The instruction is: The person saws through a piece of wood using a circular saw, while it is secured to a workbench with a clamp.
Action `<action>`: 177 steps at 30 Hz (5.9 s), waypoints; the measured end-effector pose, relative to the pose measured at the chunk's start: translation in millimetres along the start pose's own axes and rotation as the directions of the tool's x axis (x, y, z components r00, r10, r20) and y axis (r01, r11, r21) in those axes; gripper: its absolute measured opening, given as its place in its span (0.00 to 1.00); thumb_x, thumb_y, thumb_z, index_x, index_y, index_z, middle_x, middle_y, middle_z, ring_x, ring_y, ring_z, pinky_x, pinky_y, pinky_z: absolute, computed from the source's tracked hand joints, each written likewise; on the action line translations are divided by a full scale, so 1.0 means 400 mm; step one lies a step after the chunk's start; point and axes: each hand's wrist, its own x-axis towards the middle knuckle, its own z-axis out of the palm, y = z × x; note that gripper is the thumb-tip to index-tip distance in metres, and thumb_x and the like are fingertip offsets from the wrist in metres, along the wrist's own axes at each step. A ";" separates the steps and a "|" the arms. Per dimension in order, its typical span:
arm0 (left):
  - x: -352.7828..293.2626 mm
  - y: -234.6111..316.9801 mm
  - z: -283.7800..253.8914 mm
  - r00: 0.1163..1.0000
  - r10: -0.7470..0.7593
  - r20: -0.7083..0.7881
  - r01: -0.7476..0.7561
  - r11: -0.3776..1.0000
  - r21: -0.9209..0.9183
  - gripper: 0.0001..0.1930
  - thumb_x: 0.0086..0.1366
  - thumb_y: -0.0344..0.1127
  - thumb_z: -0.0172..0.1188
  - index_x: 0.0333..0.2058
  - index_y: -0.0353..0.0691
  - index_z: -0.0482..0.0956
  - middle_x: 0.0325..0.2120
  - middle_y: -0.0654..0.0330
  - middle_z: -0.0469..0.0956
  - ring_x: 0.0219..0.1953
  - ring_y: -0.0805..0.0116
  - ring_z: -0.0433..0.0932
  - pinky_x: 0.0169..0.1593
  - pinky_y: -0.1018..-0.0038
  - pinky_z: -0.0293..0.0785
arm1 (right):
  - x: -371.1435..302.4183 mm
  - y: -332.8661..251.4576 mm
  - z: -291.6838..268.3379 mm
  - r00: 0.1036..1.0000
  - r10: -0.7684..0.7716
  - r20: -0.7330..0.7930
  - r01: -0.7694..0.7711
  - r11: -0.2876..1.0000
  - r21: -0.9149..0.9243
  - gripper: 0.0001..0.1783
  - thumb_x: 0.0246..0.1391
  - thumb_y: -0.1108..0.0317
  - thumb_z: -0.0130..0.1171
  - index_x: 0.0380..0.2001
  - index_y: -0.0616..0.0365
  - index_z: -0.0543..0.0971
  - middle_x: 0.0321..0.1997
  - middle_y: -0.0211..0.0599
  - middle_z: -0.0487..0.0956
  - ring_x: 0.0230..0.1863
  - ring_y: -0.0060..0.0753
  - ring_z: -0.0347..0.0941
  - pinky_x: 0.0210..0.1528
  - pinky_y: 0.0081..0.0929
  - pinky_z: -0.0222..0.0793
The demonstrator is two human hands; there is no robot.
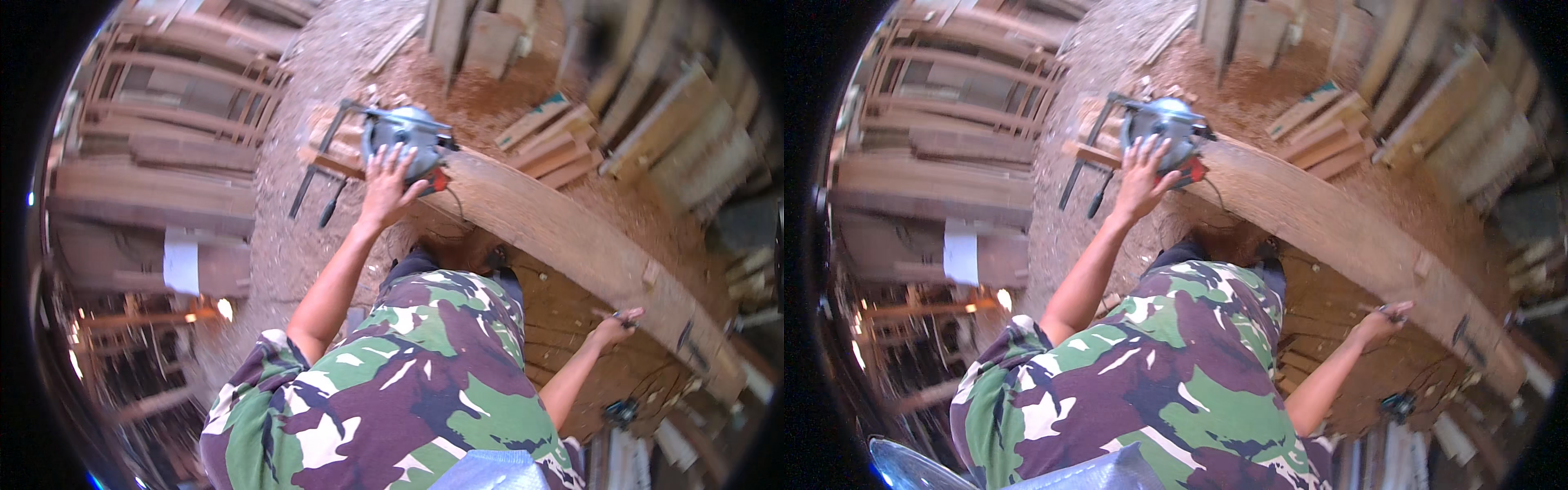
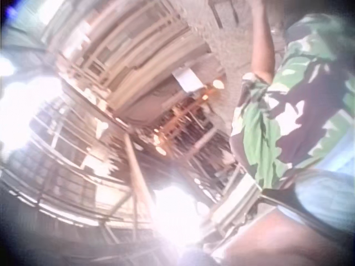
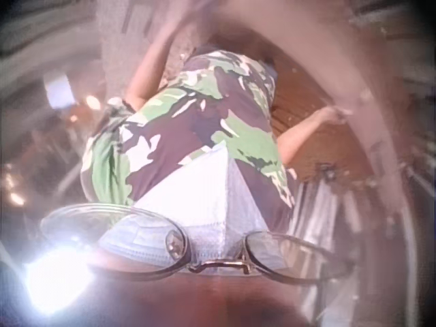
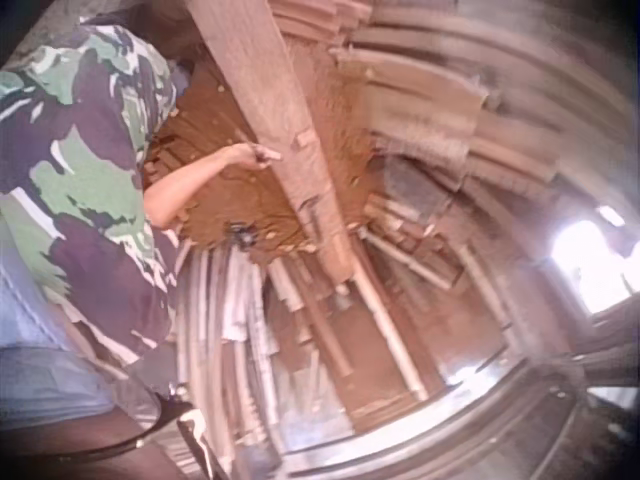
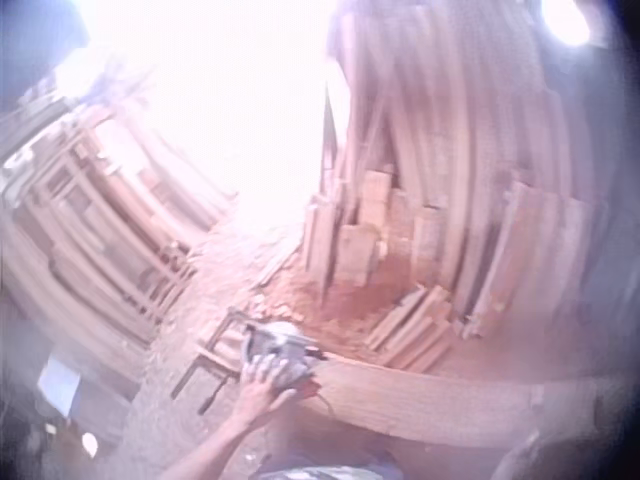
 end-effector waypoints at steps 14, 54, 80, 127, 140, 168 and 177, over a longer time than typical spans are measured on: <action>-0.282 0.076 -0.085 0.999 -0.024 -0.026 -0.013 0.435 -0.900 0.33 0.75 0.54 0.65 0.68 0.35 0.76 0.64 0.42 0.77 0.70 0.44 0.70 0.74 0.54 0.65 | -0.203 -0.480 0.501 0.176 -0.833 0.524 0.882 0.370 0.292 0.11 0.78 0.65 0.54 0.38 0.56 0.68 0.38 0.37 0.74 0.39 0.33 0.70 0.47 0.39 0.75; -1.409 -0.055 0.481 -0.558 -0.733 0.388 0.507 -0.672 -0.540 0.25 0.76 0.43 0.61 0.65 0.36 0.79 0.52 0.48 0.87 0.46 0.53 0.88 0.52 0.62 0.82 | -1.683 0.378 0.459 -0.843 0.509 0.174 0.453 0.497 0.740 0.47 0.56 0.64 0.76 0.76 0.55 0.66 0.73 0.56 0.70 0.73 0.55 0.70 0.73 0.46 0.71; -1.469 -0.051 0.719 -0.212 -0.784 0.583 0.833 -0.456 -0.311 0.19 0.72 0.49 0.62 0.56 0.48 0.88 0.52 0.46 0.87 0.56 0.44 0.85 0.60 0.53 0.80 | -1.224 0.025 0.696 -0.571 -0.022 0.821 0.683 0.542 0.490 0.17 0.71 0.73 0.62 0.59 0.65 0.80 0.55 0.42 0.79 0.52 0.34 0.80 0.60 0.33 0.76; -1.524 -0.892 0.913 -0.139 -0.840 0.524 0.149 -0.541 -0.828 0.24 0.85 0.45 0.51 0.64 0.30 0.76 0.52 0.44 0.87 0.52 0.58 0.88 0.53 0.66 0.85 | -1.089 0.068 0.453 -0.146 -0.176 0.974 0.976 -0.187 0.113 0.29 0.62 0.71 0.67 0.66 0.54 0.76 0.65 0.51 0.73 0.67 0.59 0.69 0.71 0.50 0.66; -1.195 -0.282 0.415 -0.045 -0.967 0.252 0.204 -0.256 -0.945 0.15 0.84 0.37 0.49 0.56 0.33 0.79 0.43 0.48 0.88 0.41 0.64 0.89 0.46 0.73 0.85 | -0.662 -0.045 0.853 -0.374 -0.171 0.911 0.921 -0.187 0.343 0.47 0.53 0.61 0.73 0.76 0.48 0.68 0.70 0.58 0.75 0.70 0.66 0.72 0.70 0.61 0.66; -0.513 -0.355 -0.276 0.829 -0.432 -0.357 -0.038 0.592 -0.805 0.11 0.78 0.23 0.58 0.52 0.31 0.87 0.38 0.58 0.84 0.42 0.71 0.82 0.48 0.74 0.78 | -0.727 -0.259 0.271 0.197 -0.597 0.778 0.701 0.641 0.314 0.17 0.57 0.75 0.70 0.50 0.65 0.83 0.37 0.35 0.85 0.38 0.33 0.80 0.48 0.33 0.77; -0.174 -0.282 -0.151 0.989 -0.144 0.036 0.056 0.142 -0.988 0.14 0.84 0.37 0.55 0.57 0.38 0.85 0.39 0.67 0.84 0.42 0.79 0.81 0.45 0.80 0.77 | -0.875 -0.308 0.007 0.699 -0.440 0.563 0.223 0.883 0.413 0.08 0.64 0.75 0.67 0.41 0.58 0.77 0.22 0.25 0.72 0.17 0.19 0.66 0.20 0.22 0.63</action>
